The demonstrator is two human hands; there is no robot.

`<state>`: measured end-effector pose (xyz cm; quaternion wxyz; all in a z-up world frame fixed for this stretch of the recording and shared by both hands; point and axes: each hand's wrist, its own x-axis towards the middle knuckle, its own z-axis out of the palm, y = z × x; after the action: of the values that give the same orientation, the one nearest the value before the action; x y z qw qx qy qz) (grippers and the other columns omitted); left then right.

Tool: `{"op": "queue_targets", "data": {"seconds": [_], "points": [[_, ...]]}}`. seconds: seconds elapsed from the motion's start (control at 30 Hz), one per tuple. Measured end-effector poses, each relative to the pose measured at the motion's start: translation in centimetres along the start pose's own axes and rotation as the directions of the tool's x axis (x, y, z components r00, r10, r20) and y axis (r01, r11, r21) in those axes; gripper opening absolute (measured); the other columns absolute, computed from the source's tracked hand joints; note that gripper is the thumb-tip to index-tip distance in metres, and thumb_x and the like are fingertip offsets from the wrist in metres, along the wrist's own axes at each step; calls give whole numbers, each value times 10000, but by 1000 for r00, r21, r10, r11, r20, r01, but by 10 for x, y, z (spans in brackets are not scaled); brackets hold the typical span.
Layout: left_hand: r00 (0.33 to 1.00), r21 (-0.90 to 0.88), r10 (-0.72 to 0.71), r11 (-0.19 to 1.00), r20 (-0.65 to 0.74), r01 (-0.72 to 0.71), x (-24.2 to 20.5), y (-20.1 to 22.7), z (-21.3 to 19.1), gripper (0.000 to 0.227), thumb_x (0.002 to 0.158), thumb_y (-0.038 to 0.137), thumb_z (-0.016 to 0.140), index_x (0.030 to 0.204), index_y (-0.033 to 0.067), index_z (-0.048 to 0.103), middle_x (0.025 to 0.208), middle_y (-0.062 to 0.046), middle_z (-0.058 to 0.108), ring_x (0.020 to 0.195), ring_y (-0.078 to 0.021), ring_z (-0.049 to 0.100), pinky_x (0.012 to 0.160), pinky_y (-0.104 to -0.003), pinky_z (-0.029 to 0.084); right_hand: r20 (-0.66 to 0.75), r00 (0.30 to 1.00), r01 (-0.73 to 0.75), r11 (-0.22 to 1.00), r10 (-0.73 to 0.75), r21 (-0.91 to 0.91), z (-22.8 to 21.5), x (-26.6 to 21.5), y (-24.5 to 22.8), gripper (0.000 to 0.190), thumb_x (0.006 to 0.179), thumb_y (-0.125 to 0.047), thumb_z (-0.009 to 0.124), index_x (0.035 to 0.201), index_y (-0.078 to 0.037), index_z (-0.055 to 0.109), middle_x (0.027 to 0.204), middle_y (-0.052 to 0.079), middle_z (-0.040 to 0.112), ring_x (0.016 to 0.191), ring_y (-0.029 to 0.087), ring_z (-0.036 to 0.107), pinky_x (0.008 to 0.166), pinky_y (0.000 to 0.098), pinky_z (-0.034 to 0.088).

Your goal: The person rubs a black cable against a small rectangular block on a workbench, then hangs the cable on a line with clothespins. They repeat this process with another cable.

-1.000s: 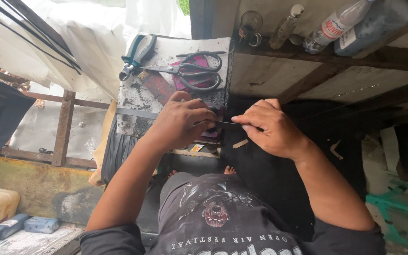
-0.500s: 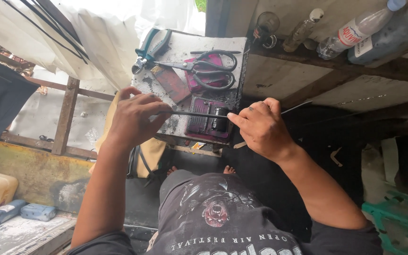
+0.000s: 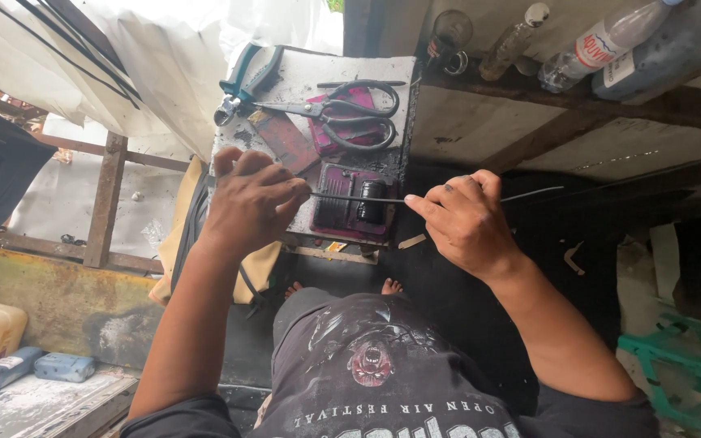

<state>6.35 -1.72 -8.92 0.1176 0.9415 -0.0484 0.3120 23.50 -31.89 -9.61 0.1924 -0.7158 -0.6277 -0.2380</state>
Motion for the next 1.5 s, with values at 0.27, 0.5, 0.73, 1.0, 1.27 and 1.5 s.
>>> {"op": "queue_targets", "data": {"seconds": [0.27, 0.5, 0.73, 1.0, 1.27, 1.5], "points": [[998, -70, 65, 995, 8, -64, 15, 18, 18, 69, 846, 174, 799, 848, 233, 763, 763, 21, 671, 859, -240, 553, 933, -485, 336, -13, 996, -89, 996, 89, -19, -20, -21, 6, 253, 907, -24, 674, 1072, -171, 797, 855, 7, 645, 912, 183, 562, 973, 448, 335], [994, -111, 96, 990, 52, -89, 29, 36, 31, 99, 797, 181, 833, 848, 239, 771, 770, 33, 681, 894, -233, 553, 924, -485, 328, 12, 991, -133, 989, 134, -73, -38, -42, 14, 284, 877, 3, 662, 1058, -172, 793, 857, 15, 637, 904, 193, 563, 970, 453, 341], [989, -143, 110, 985, 95, -95, 39, 44, 39, 55, 846, 223, 809, 880, 260, 786, 808, 46, 724, 877, -200, 582, 915, -453, 317, 74, 973, -212, 976, 216, -57, -42, -62, 24, 293, 884, 16, 644, 1066, -167, 782, 866, 3, 644, 903, 189, 581, 990, 453, 329], [988, -380, 69, 925, 141, -10, 51, 52, 28, 41, 891, 156, 782, 923, 183, 779, 813, 2, 744, 707, -208, 683, 923, -433, 413, 197, 921, -387, 857, 337, 341, -51, -45, 31, 245, 942, 4, 589, 1081, -96, 763, 911, 37, 713, 911, 217, 684, 974, 382, 401], [982, -413, 88, 911, 169, -11, 56, 53, 20, 66, 891, 149, 789, 956, 156, 789, 845, -33, 753, 735, -220, 709, 879, -415, 425, 246, 939, -338, 763, 239, 551, -39, 10, 11, 223, 930, -37, 604, 1065, -81, 776, 864, 46, 726, 853, 210, 704, 936, 371, 422], [974, -282, -74, 950, 214, 134, 26, 7, -26, 134, 855, 167, 821, 983, 193, 790, 844, -23, 758, 794, -240, 725, 968, -456, 417, 116, 982, -186, 895, 151, 405, -26, 15, 12, 205, 920, -31, 662, 1043, -109, 806, 865, 11, 722, 878, 181, 665, 927, 386, 402]]}}
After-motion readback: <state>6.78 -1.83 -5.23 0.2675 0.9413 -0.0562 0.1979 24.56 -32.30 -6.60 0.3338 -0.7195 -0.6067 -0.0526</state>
